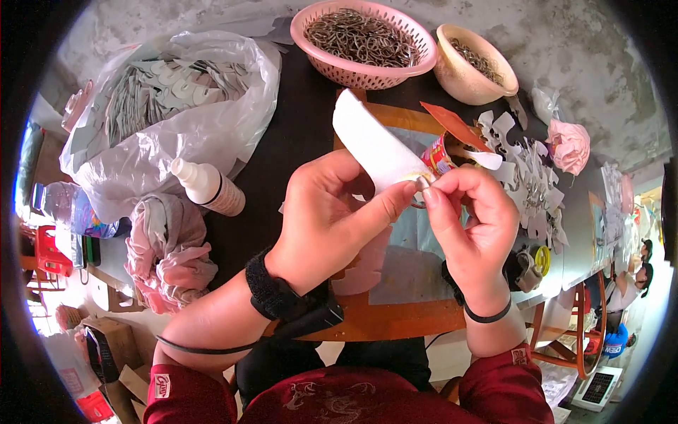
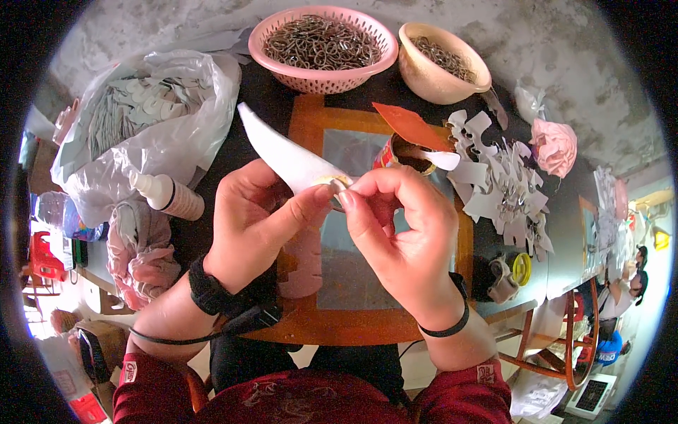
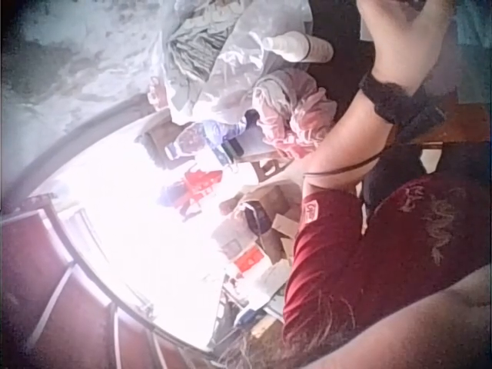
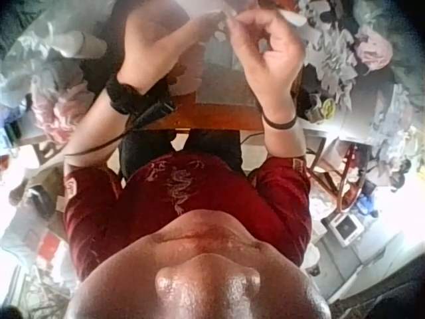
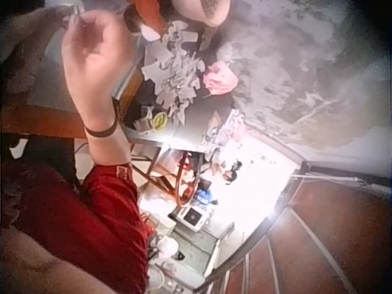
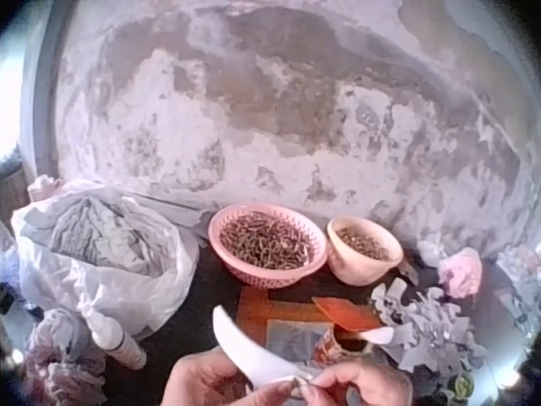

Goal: Applying glue to small metal rings and attaching them to a white shoe upper component.

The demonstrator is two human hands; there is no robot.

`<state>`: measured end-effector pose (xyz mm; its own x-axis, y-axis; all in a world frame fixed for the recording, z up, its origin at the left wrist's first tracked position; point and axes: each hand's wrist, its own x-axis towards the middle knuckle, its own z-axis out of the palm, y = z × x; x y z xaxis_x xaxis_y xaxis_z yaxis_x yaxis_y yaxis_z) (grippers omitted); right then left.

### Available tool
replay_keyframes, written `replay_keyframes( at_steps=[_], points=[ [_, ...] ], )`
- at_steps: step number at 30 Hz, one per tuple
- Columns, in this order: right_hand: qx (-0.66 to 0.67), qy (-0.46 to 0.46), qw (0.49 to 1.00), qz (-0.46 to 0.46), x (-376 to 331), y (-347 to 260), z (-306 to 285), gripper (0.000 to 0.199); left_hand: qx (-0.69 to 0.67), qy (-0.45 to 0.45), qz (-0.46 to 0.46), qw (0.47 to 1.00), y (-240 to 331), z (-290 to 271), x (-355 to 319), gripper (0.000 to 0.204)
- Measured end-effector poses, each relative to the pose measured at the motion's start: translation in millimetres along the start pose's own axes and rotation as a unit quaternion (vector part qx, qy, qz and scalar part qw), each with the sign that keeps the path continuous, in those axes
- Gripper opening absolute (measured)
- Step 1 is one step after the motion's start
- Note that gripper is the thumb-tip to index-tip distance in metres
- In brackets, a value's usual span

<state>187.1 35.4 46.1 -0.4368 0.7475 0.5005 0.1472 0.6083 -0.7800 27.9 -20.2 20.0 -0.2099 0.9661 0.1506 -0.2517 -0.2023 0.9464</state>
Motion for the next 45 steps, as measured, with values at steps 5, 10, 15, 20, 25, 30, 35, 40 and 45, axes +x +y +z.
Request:
replay_keyframes(
  at_steps=[5,10,15,20,25,30,35,40,45],
  points=[
    [0.028,-0.006,1.0,0.0,-2.2,3.6,1.0,0.008,0.02,-0.004,-0.009,1.0,3.1,1.3,-0.7,0.013],
    [0.079,0.005,0.996,0.028,-3.9,-0.7,2.6,0.011,-0.016,-0.017,-0.007,1.0,2.0,3.3,-1.2,0.015],
    [0.082,-0.002,0.996,-0.032,-1.0,4.6,-3.9,0.017,-0.018,-0.031,-0.03,0.999,-1.2,3.3,-2.5,0.016],
    [0.163,-0.009,0.987,-0.011,-1.1,6.9,-2.2,0.024,-0.063,-0.038,-0.085,0.994,5.2,1.1,-3.1,0.019],
    [0.047,-0.067,0.996,-0.043,-0.9,8.1,-7.2,0.024,-0.062,-0.056,-0.087,0.993,7.4,1.1,-2.8,0.02],
    [0.12,-0.087,0.989,-0.023,0.7,8.8,-9.0,0.023,-0.047,-0.09,-0.129,0.986,7.3,-3.7,-0.7,0.019],
    [0.092,-0.112,0.988,-0.047,2.8,16.9,-10.6,0.023,-0.097,-0.09,-0.126,0.983,12.3,-0.1,-0.8,0.018],
    [0.016,-0.089,0.992,-0.089,-2.6,21.5,-7.8,0.025,-0.017,-0.105,-0.081,0.991,9.4,-3.6,-3.0,0.02],
    [0.015,-0.06,0.988,-0.142,-3.0,18.1,-5.8,0.025,0.001,-0.1,-0.068,0.993,12.0,-2.2,-4.4,0.018]
  ],
)
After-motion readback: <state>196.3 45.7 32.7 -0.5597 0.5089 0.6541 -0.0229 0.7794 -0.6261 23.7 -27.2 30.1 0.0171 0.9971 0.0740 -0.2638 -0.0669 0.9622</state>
